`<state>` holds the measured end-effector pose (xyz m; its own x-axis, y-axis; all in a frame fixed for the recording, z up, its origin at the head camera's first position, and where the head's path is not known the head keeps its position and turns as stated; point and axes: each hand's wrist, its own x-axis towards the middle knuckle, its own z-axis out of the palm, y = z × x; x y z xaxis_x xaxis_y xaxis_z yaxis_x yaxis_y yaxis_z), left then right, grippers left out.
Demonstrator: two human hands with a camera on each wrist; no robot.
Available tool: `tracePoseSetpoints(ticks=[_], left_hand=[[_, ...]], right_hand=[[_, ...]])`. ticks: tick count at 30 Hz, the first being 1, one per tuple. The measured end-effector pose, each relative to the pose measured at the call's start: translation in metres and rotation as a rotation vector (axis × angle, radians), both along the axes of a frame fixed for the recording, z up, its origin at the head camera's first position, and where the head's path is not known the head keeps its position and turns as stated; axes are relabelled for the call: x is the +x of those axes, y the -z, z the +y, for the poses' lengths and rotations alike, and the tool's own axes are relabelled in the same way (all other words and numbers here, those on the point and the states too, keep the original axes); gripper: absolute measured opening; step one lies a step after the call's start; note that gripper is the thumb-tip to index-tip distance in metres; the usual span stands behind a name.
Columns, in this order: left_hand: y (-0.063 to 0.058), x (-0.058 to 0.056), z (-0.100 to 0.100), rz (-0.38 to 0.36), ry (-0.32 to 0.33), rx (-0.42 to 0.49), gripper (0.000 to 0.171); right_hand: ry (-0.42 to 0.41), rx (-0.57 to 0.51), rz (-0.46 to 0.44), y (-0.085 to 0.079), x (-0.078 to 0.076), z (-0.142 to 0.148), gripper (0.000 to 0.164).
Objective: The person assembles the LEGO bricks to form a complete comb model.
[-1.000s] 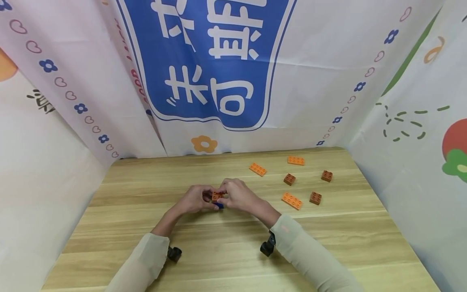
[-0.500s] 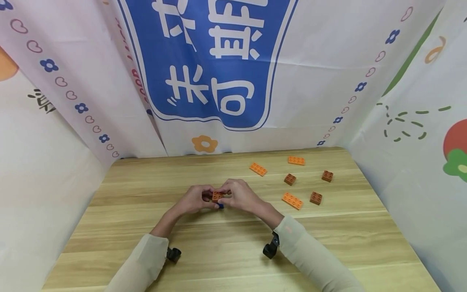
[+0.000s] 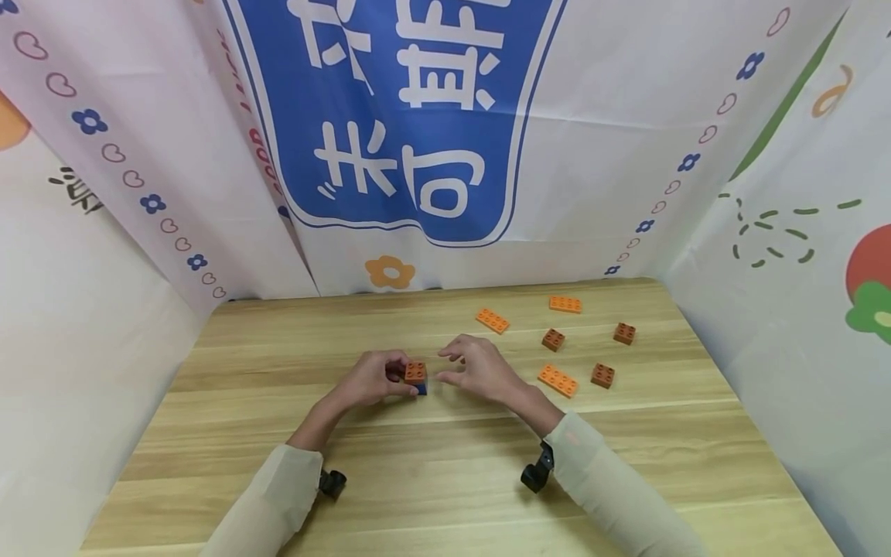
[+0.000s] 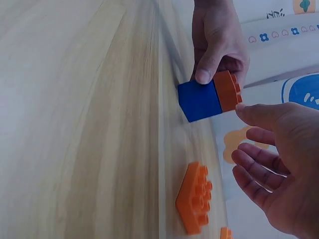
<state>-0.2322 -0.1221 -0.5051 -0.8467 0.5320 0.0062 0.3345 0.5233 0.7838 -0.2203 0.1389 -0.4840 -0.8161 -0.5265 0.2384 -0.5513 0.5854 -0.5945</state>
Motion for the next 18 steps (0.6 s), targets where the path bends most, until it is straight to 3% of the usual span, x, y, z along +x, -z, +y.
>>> tracePoseSetpoints(ticks=[10,18], left_hand=[[-0.001,0.0,0.0,-0.005,-0.025,-0.01,0.025],[-0.001,0.001,-0.001,-0.014,-0.03,-0.019,0.026]], right_hand=[[0.057,0.064,0.049,0.012,0.001,0.019,0.043],[0.08,0.097,0.038,0.021,0.006,0.031,0.046]])
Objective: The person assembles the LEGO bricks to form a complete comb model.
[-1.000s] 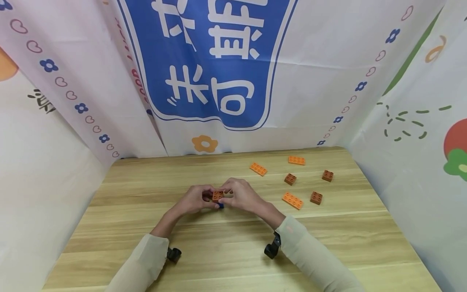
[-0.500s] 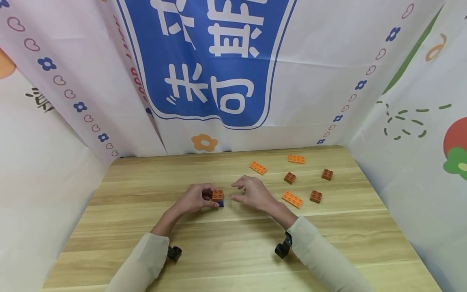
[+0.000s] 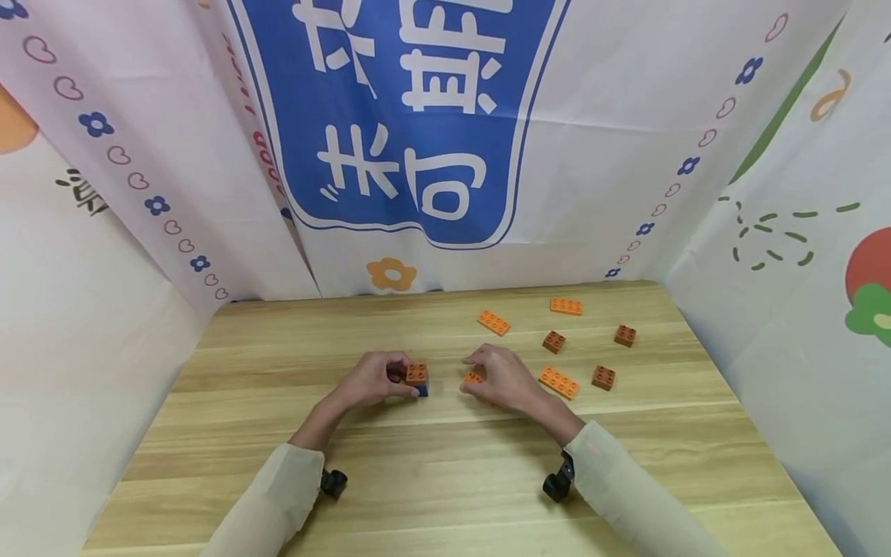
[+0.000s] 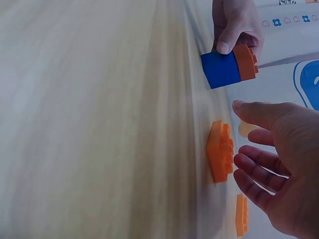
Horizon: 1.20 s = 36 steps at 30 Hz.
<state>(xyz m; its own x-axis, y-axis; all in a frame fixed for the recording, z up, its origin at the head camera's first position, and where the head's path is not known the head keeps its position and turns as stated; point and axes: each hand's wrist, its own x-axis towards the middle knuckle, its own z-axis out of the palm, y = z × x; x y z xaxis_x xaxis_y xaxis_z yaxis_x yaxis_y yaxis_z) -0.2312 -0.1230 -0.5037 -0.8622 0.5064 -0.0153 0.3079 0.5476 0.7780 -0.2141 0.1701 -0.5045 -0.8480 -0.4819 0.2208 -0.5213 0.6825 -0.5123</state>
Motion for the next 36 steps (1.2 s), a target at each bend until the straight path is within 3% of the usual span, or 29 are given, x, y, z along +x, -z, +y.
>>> tracePoseSetpoints(ticks=[10,18,36], left_hand=[[-0.001,-0.001,0.0,0.013,0.0,0.003,0.026],[0.001,0.0,-0.002,-0.002,0.005,-0.014,0.027],[-0.002,0.0,0.0,-0.017,-0.006,0.003,0.028]], right_hand=[[-0.012,0.008,0.033,0.008,0.003,0.009,0.047],[-0.017,0.001,0.008,0.014,0.008,0.012,0.044],[-0.057,0.013,0.03,0.007,0.008,0.01,0.035]])
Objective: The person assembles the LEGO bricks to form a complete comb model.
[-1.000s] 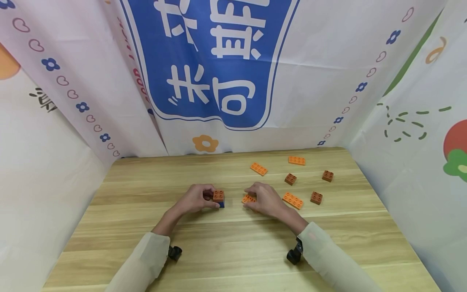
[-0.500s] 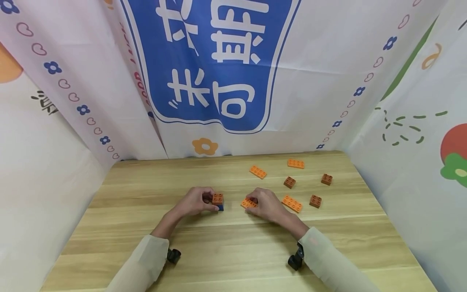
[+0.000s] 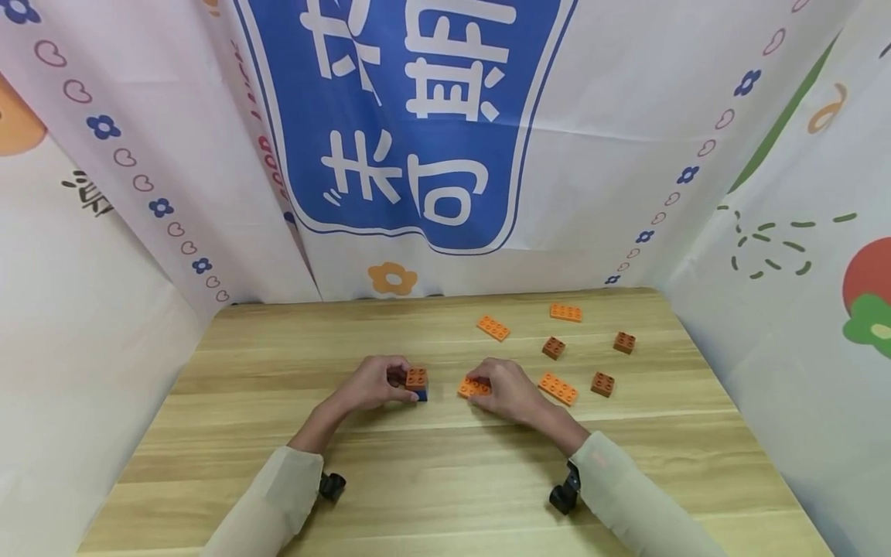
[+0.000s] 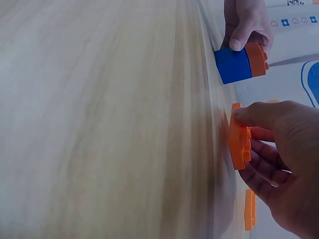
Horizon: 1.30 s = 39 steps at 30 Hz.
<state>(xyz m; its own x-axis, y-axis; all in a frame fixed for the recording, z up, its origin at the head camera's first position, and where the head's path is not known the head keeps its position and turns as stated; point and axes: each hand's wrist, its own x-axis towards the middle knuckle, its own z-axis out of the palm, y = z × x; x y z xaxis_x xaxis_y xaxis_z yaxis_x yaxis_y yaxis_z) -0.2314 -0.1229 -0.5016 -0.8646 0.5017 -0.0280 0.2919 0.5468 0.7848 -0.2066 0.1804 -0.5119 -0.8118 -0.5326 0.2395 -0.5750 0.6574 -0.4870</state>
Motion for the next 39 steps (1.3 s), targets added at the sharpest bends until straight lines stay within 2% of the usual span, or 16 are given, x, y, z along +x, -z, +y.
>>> tracePoseSetpoints(ticks=[7,18,24,32,39], left_hand=[[0.0,-0.004,0.0,0.001,0.013,-0.003,0.027],[0.001,-0.002,-0.001,-0.002,0.009,-0.005,0.029],[0.001,-0.002,-0.001,-0.016,-0.005,-0.004,0.028],[0.002,0.0,-0.002,-0.012,0.016,0.027,0.028],[0.0,0.0,0.0,-0.003,0.019,0.018,0.026]], right_hand=[[-0.012,-0.028,0.016,-0.01,-0.002,-0.007,0.033],[-0.085,-0.059,0.103,-0.027,-0.002,-0.021,0.032],[-0.11,-0.054,0.115,-0.034,-0.005,-0.029,0.033],[-0.15,-0.098,0.114,-0.039,-0.006,-0.04,0.032],[-0.156,-0.105,0.116,-0.042,-0.009,-0.05,0.033]])
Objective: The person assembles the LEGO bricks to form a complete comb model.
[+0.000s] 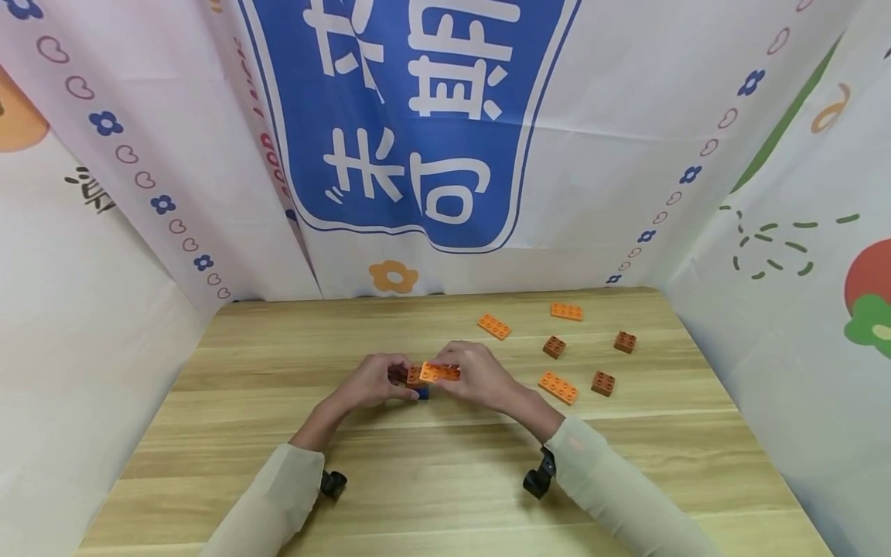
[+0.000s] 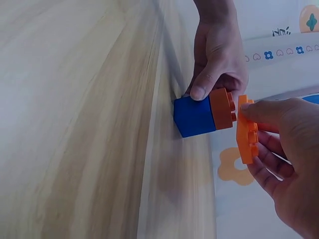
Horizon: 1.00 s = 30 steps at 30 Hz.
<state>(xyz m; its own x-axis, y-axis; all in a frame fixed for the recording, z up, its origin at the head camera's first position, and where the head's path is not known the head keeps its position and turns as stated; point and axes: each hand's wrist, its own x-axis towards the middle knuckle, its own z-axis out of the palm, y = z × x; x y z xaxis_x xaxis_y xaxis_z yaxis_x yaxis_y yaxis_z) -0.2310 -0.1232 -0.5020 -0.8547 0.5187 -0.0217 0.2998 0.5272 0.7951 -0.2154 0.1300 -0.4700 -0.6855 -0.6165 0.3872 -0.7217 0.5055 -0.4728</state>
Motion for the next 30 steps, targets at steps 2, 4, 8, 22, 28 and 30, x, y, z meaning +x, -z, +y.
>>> tracePoseSetpoints(ticks=[2,4,8,22,28,30], left_hand=[[0.0,0.0,0.0,-0.001,0.005,0.005,0.026],[0.0,0.0,0.0,0.003,0.012,0.012,0.026],[0.0,0.0,0.0,0.008,0.026,0.032,0.026],[0.001,0.0,-0.001,0.007,0.04,0.055,0.024],[0.0,-0.001,0.0,0.017,0.037,0.027,0.026],[0.0,-0.001,0.0,0.018,0.036,0.017,0.026]], right_hand=[[0.0,-0.006,-0.004,0.0,-0.001,-0.003,0.033],[0.002,-0.004,-0.004,0.001,-0.002,-0.005,0.033],[-0.004,0.004,-0.004,0.002,-0.004,-0.01,0.032],[-0.043,0.041,-0.056,0.001,-0.012,-0.019,0.028],[-0.054,0.068,-0.105,-0.001,-0.015,-0.021,0.025],[-0.055,0.079,-0.118,-0.002,-0.016,-0.022,0.024]])
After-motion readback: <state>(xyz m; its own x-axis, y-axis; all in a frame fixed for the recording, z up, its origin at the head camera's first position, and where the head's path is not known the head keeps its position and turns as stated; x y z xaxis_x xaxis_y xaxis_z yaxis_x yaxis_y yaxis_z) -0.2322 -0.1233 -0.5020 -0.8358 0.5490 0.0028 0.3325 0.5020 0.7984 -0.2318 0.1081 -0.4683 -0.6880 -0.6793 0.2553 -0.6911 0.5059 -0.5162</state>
